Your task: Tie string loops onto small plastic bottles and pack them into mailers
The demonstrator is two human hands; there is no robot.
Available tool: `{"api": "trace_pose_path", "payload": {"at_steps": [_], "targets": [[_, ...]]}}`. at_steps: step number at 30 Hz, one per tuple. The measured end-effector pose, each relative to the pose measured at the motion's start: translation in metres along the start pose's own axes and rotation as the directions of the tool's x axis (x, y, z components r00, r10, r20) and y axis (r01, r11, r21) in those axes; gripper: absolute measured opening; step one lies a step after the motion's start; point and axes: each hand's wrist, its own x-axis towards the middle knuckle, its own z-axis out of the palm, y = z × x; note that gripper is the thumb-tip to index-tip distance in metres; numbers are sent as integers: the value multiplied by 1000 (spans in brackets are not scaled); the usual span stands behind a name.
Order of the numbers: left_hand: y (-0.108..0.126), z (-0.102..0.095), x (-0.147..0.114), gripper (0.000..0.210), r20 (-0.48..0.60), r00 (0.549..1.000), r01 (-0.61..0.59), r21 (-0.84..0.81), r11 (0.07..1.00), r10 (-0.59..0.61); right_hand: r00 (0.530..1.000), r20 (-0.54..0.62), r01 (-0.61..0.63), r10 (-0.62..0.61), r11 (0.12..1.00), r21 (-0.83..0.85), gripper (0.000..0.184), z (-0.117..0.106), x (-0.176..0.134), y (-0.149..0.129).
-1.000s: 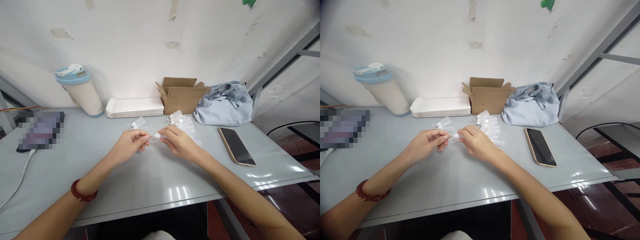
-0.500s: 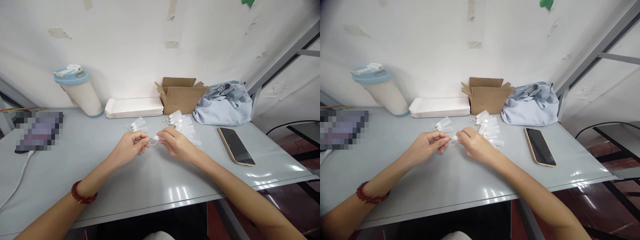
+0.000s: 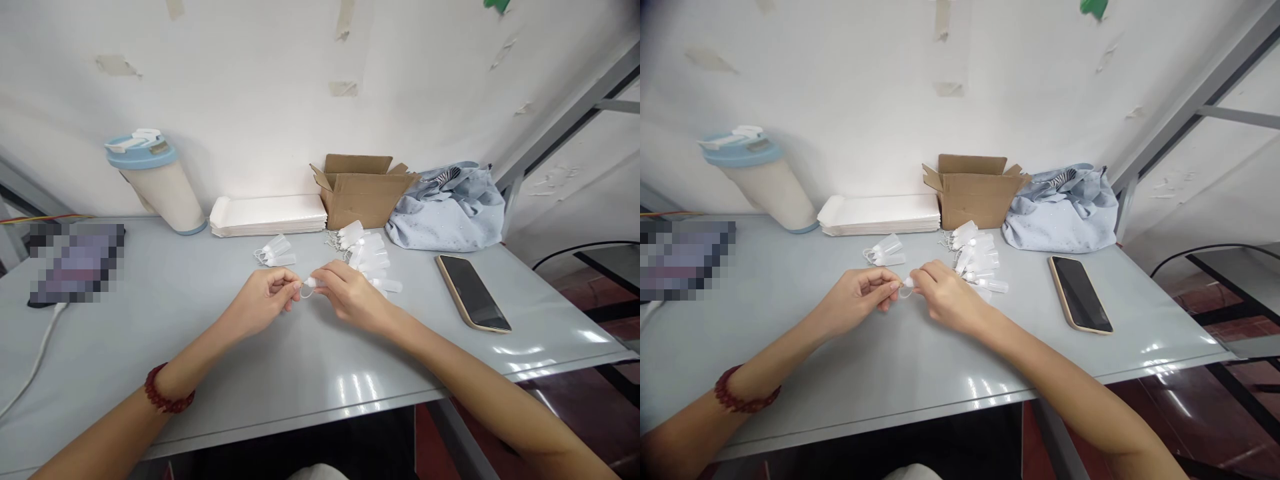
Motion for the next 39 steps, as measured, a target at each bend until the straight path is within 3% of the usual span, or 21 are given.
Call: {"api": "trace_pose_path", "payload": {"at_steps": [12, 19, 23, 29, 39], "targets": [[-1, -1, -1, 24, 24, 1000, 13, 3, 1000, -13, 999, 32, -25, 24, 1000, 16, 15, 0, 1, -1], [-1, 2, 1, 26, 152, 987, 53, -31, 998, -47, 999, 41, -18, 16, 999, 38, 13, -3, 1, 0], [-3, -1, 2, 33, 108, 993, 51, -29, 998, -47, 999, 37, -30, 29, 999, 30, 13, -3, 2, 2], [-2, -9, 4, 27, 53, 999, 13, 1, 1000, -13, 998, 34, -56, 56, 998, 2, 13, -5, 3, 5], [-1, -3, 1, 25, 38, 999, -7, 20, 1000, 6, 997, 51, -61, 56, 994, 93, 15, 0, -1, 1]]}}
